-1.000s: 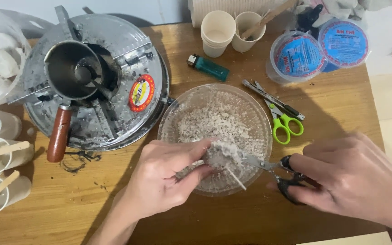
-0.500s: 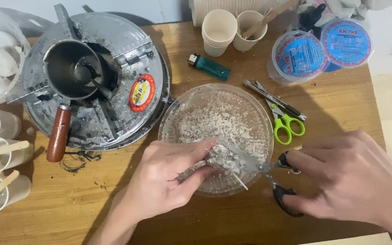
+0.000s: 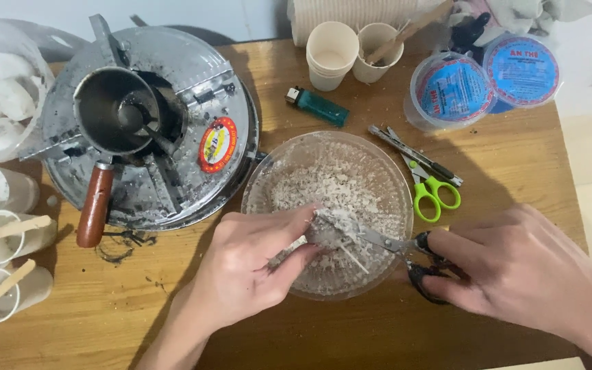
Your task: A person uses scissors to trim and shape a small piece of wax over a bowl of wax shavings at a workbench.
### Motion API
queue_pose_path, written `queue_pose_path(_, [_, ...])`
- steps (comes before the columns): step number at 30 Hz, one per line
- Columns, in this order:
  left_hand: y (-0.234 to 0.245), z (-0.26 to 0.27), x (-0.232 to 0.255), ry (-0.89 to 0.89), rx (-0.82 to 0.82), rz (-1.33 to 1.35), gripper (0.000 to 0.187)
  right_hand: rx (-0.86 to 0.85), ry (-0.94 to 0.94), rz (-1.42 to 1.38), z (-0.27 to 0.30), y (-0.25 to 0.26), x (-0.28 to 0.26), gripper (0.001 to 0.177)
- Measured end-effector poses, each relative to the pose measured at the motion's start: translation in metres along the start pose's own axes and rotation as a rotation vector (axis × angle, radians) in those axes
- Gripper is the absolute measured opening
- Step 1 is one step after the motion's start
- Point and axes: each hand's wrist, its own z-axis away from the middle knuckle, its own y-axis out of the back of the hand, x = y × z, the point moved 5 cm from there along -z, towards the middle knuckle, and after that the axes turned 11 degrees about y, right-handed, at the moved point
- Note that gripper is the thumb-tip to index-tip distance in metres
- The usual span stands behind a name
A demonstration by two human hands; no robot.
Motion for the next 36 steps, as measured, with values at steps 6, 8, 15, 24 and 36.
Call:
queue_pose_path(6, [-0.002, 0.002, -0.003, 0.009, 0.039, -0.06, 0.037, 0.003, -0.069, 0.09, -0.008, 0.007, -0.006, 0.057])
queue_pose_path(8, [-0.001, -0.001, 0.002, 0.016, 0.034, -0.056, 0.032, 0.005, -0.051, 0.102, -0.007, 0.006, -0.007, 0.056])
queue_pose_path(15, [0.003, -0.003, 0.007, -0.012, 0.048, -0.068, 0.023, -0.003, -0.034, 0.015, -0.004, 0.003, -0.006, 0.048])
queue_pose_path(24, [0.002, -0.004, 0.016, -0.084, 0.084, -0.217, 0.028, 0.097, 0.012, 0.021, -0.011, 0.015, -0.008, 0.042])
queue_pose_path(36, [0.019, -0.02, 0.074, -0.199, 0.092, -0.774, 0.028, -0.205, -0.188, 0.66, -0.03, 0.053, 0.003, 0.044])
